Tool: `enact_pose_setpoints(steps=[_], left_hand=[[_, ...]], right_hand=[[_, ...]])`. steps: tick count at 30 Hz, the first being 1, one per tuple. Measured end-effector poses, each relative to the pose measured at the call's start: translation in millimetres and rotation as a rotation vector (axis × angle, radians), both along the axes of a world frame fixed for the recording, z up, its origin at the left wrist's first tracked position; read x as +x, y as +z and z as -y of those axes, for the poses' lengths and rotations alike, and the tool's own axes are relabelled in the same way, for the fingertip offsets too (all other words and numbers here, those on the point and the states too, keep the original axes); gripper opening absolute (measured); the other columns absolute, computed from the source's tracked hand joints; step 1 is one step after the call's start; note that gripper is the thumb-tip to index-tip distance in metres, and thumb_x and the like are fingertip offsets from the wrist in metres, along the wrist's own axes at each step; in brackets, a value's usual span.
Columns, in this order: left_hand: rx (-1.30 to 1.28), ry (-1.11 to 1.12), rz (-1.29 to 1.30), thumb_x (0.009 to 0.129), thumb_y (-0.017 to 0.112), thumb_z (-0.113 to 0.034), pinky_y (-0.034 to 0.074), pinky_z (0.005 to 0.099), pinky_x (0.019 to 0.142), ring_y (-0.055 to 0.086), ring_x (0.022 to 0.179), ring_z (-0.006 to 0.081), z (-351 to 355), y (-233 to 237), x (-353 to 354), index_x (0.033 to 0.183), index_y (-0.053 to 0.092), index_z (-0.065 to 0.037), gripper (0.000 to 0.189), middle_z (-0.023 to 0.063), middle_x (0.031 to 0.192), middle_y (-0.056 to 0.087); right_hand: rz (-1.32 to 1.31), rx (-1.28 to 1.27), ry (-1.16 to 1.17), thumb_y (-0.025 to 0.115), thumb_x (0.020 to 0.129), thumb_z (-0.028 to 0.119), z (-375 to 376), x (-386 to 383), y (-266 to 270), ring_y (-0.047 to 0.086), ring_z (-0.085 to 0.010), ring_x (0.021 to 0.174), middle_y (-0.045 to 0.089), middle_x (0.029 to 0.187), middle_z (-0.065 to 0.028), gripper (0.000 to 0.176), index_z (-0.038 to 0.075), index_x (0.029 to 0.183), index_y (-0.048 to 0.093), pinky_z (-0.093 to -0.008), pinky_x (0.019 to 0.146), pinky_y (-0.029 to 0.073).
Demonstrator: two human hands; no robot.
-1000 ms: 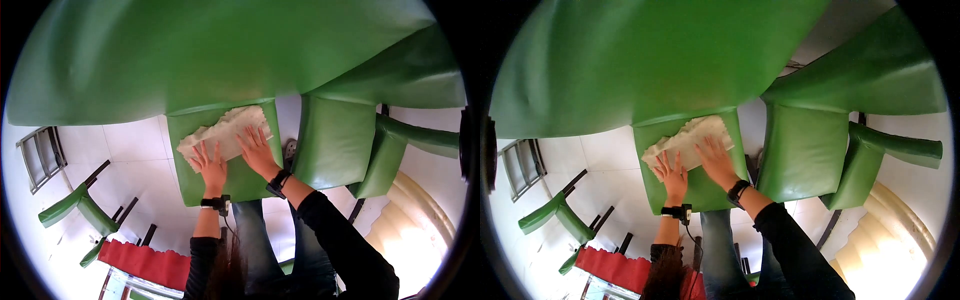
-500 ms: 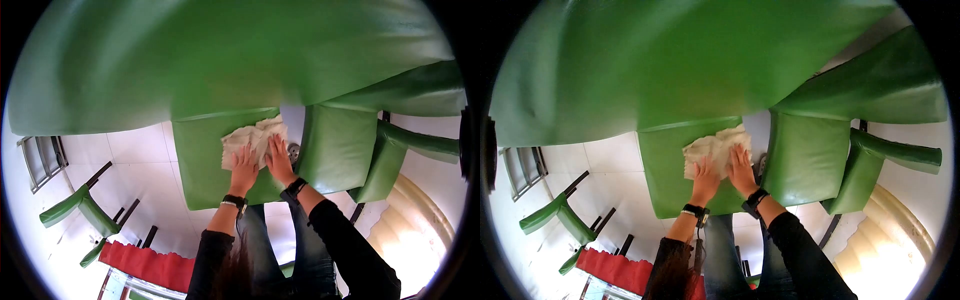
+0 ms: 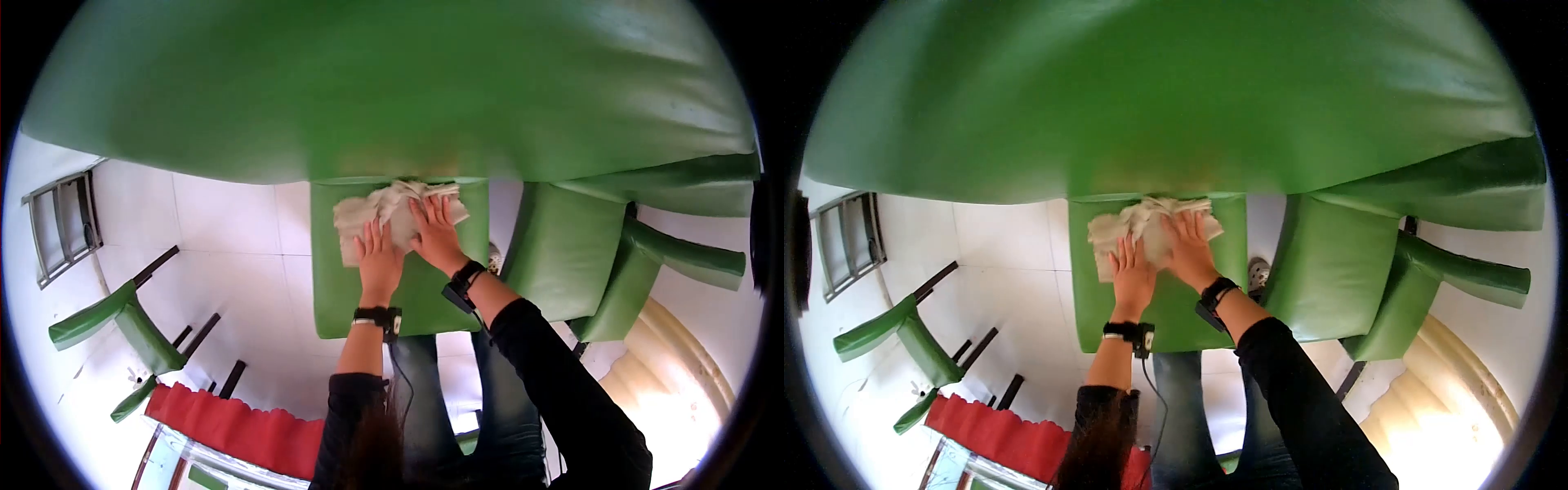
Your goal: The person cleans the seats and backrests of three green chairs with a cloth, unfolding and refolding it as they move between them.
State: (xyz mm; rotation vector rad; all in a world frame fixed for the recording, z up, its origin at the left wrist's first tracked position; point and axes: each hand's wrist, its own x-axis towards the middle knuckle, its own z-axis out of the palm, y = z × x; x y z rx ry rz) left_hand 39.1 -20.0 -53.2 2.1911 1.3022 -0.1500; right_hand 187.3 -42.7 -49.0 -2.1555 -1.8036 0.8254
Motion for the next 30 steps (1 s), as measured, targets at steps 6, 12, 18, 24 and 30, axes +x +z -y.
enact_pose_setpoints(steps=[6, 12, 18, 24, 30], left_hand=[[-0.017, -0.042, -0.037, 0.081, 0.043, -0.024, 0.009, 0.0488, 0.101, 0.016, 0.126, 0.0333, -6.8, -5.3, -49.9, 0.128, 0.027, -0.001, 0.054, 0.0156, 0.136, 0.02], [0.073, 0.05, -0.029, 0.077, 0.046, -0.022, 0.01, 0.0498, 0.101, 0.015, 0.127, 0.033, -23.8, -5.7, -59.4, 0.126, 0.029, 0.002, 0.057, 0.0161, 0.136, 0.021], [-0.038, 0.095, -0.08, 0.075, 0.048, -0.022, 0.011, 0.0556, 0.098, 0.012, 0.126, 0.0393, 88.4, 10.2, -105.0, 0.124, 0.032, 0.002, 0.058, 0.0205, 0.134, 0.022], [-0.243, -0.078, -0.073, 0.074, 0.05, -0.024, 0.013, 0.0568, 0.097, 0.014, 0.125, 0.0402, 170.1, 28.3, -109.9, 0.123, 0.034, 0.0, 0.057, 0.0207, 0.133, 0.023], [-0.105, -0.288, -0.011, 0.078, 0.047, -0.025, 0.01, 0.0581, 0.097, 0.01, 0.127, 0.0373, 89.3, 16.9, -14.2, 0.126, 0.032, -0.002, 0.056, 0.0171, 0.137, 0.017]], right_hand=[[0.004, 0.083, 0.201, 0.05, 0.071, 0.021, -57.4, -52.3, -1.6, 0.022, -0.0289, 0.124, 0.032, 0.129, -0.017, 0.055, 0.002, 0.121, 0.039, -0.0411, 0.103, 0.012], [0.024, 0.128, 0.225, 0.05, 0.073, 0.025, -45.5, -53.5, -3.8, 0.022, -0.028, 0.124, 0.031, 0.13, -0.0165, 0.055, 0.005, 0.122, 0.039, -0.0414, 0.103, 0.012], [-0.05, -0.053, 0.452, 0.051, 0.076, 0.033, 61.2, -85.7, 8.4, 0.023, -0.0255, 0.125, 0.032, 0.131, -0.0135, 0.054, 0.009, 0.123, 0.039, -0.0418, 0.104, 0.011], [0.081, -0.037, 0.532, 0.046, 0.08, 0.035, 182.0, -81.4, 14.5, 0.024, -0.0208, 0.125, 0.032, 0.132, -0.0085, 0.051, 0.011, 0.124, 0.039, -0.0424, 0.103, 0.012], [0.053, -0.014, 0.089, 0.056, 0.071, 0.031, 116.5, 6.8, 7.3, 0.024, -0.0307, 0.123, 0.031, 0.13, -0.0177, 0.066, -0.003, 0.123, 0.033, -0.0451, 0.103, 0.013]])
